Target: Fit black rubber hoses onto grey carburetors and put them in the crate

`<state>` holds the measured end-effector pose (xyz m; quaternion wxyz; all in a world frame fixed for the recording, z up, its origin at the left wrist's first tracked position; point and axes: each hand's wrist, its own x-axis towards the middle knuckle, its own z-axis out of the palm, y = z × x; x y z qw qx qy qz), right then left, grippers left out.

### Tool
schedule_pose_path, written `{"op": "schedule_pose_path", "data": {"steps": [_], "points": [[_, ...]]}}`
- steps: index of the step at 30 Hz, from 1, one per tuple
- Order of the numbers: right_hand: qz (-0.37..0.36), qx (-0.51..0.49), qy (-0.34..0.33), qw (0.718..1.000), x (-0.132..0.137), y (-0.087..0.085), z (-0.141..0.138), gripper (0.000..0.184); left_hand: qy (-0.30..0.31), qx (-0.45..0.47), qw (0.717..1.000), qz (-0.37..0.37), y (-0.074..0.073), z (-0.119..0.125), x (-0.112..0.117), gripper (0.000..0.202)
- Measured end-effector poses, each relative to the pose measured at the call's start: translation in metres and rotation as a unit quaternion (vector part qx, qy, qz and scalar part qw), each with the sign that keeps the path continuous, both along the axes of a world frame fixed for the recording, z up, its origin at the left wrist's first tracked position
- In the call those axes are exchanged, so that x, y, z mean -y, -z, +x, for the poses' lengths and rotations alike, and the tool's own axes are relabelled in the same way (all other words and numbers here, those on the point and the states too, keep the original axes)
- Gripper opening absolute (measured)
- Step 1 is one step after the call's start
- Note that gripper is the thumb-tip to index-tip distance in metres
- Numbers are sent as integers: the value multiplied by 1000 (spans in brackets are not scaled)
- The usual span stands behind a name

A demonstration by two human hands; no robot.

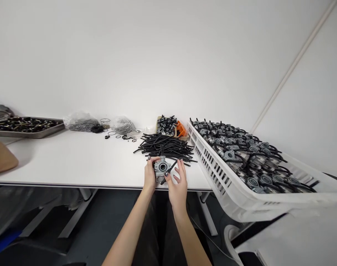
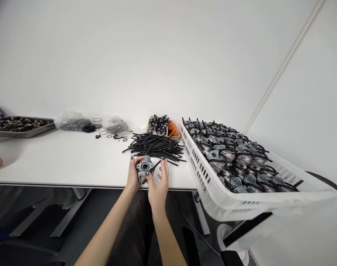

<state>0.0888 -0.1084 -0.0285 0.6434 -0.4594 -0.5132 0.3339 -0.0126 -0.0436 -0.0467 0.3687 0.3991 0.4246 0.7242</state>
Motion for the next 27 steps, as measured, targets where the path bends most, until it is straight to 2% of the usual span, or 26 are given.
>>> {"op": "schedule_pose_path", "data": {"steps": [3, 6, 9, 12, 16, 19, 22, 27], "points": [[4, 0, -31, 999, -4, 3, 5, 69, 23, -8, 1000, 2, 0, 0, 2, 59], [1, -36, -93, 995, -8, 7, 9, 76, 52, -19, 998, -7, -1, 1, 6, 60], [11, -107, -171, 979, -10, 12, 11, 89, 73, -30, 997, -15, -2, 1, 11, 60], [14, -142, -224, 964, -13, 16, 13, 88, 74, -38, 996, -21, -1, 0, 13, 53], [10, -122, -262, 957, -20, 18, 19, 82, 42, -53, 998, -15, 5, -2, 12, 32], [10, -115, -285, 951, -27, 18, 25, 87, 31, -63, 998, -5, 6, -3, 10, 31], [13, -97, -312, 945, -32, 17, 30, 90, 50, -75, 996, -2, 4, -4, 10, 32], [8, -55, -349, 935, -34, 9, 40, 94, 93, -109, 990, 2, -5, -5, 14, 19]]}}
